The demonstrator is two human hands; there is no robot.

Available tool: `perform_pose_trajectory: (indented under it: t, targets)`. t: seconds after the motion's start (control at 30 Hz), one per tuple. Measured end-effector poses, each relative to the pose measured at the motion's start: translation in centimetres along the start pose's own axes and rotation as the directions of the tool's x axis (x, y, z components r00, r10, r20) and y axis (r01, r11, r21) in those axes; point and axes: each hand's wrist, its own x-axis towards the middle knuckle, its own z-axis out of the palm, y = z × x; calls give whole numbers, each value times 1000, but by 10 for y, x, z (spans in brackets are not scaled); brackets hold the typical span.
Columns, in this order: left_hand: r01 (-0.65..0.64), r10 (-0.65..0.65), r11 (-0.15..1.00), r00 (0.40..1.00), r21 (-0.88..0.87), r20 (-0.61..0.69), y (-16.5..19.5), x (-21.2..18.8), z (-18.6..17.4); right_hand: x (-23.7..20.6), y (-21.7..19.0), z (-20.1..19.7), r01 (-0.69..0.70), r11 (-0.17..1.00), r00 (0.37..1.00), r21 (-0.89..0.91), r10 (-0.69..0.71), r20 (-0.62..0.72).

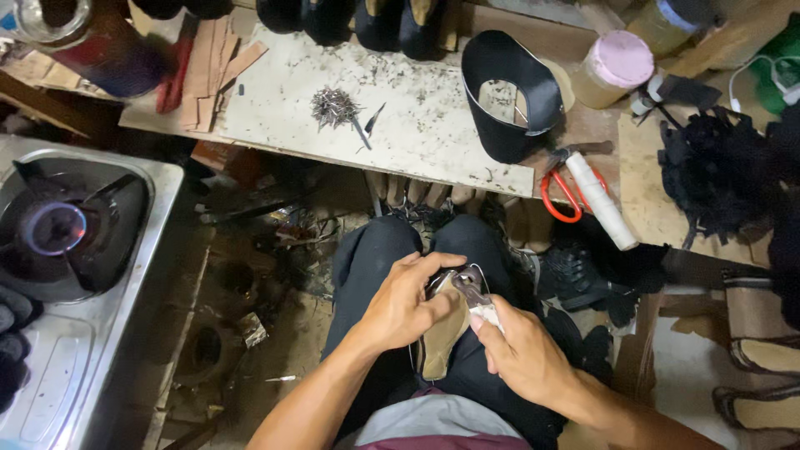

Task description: The person sits on the workshop floor and shapes a black fabric shoe upper over a wooden last and insole. They pull and tuck the upper edges around the insole, apply glue, and hammer the edges to secure the upper, working on one shoe then handling another upper piece.

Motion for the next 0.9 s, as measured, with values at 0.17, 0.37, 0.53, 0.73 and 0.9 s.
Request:
perform_pose_trajectory:
  t: [0.17, 0.37, 0.53, 0.73, 0.9]
  targets:
    - [-67, 68, 997, 997, 40, -30, 8, -4, 5, -1, -10, -31, -191, 972, 924, -134, 224, 310]
    - [172, -143, 982, 947, -79, 288, -5, 9, -16, -6, -17, -25, -136, 980, 939, -146, 175, 295]
    - [293, -237, 944, 923, -154, 303, -16, 24, -22, -6, -17, -4, -92, 974, 971, -207, 134, 198]
    - [115, -138, 979, 982, 167, 128, 5, 3, -24, -10, -4, 6, -71, 996, 979, 54, 59, 194]
    - [-16, 7, 989, 998, 148, 62, 14, -11, -21, -6, 30, 24, -83, 977, 992, 196, 63, 110]
